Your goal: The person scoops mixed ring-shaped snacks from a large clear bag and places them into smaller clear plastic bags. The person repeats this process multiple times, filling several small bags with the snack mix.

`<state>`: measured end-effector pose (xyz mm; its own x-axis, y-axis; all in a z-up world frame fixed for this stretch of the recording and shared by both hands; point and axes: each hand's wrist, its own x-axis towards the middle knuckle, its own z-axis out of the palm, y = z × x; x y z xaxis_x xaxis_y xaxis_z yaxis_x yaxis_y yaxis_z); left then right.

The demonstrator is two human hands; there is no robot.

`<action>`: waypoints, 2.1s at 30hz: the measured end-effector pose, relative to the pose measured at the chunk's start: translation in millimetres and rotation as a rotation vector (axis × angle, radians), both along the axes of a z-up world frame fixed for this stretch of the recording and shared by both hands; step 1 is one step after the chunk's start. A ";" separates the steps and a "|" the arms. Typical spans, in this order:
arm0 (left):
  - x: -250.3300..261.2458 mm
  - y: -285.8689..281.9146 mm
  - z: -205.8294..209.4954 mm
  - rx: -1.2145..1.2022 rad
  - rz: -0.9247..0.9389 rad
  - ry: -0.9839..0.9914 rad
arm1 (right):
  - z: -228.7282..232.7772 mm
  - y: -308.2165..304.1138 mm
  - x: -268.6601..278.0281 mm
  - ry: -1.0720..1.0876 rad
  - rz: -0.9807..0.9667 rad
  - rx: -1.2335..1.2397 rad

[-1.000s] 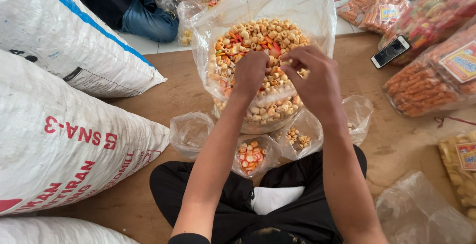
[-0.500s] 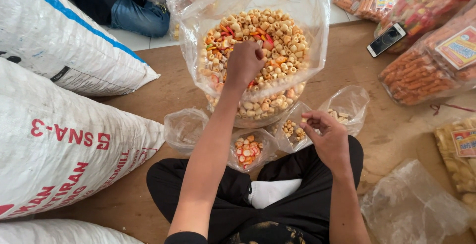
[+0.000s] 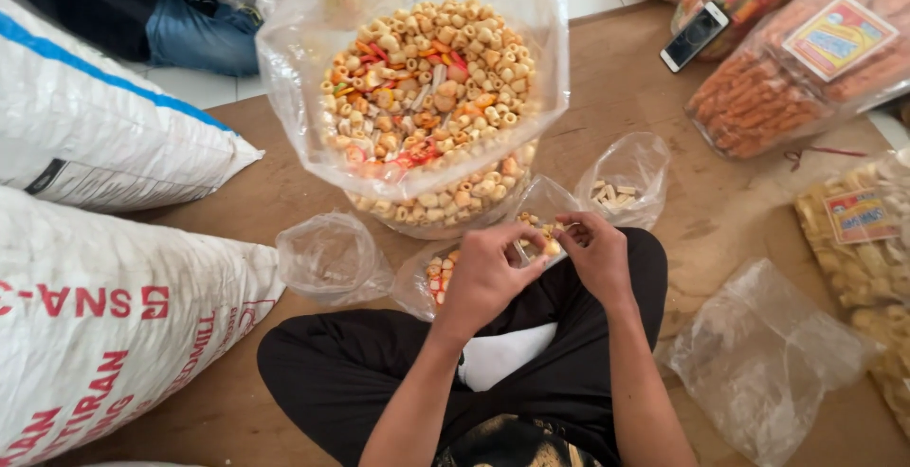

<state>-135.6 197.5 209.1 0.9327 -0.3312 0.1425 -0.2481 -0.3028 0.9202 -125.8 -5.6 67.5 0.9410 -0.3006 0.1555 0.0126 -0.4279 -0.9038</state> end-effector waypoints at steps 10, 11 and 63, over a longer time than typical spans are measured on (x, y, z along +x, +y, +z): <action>70.8 -53.4 -177.1 0.426 0.079 0.084 | -56.1 -10.2 20.7 0.029 -0.006 -0.083; 74.0 -56.3 -183.3 0.480 0.090 0.068 | -60.5 -11.0 23.4 0.017 0.004 -0.120; 216.6 87.6 36.3 0.814 0.283 -0.316 | 143.7 122.7 203.6 -0.124 0.443 -0.766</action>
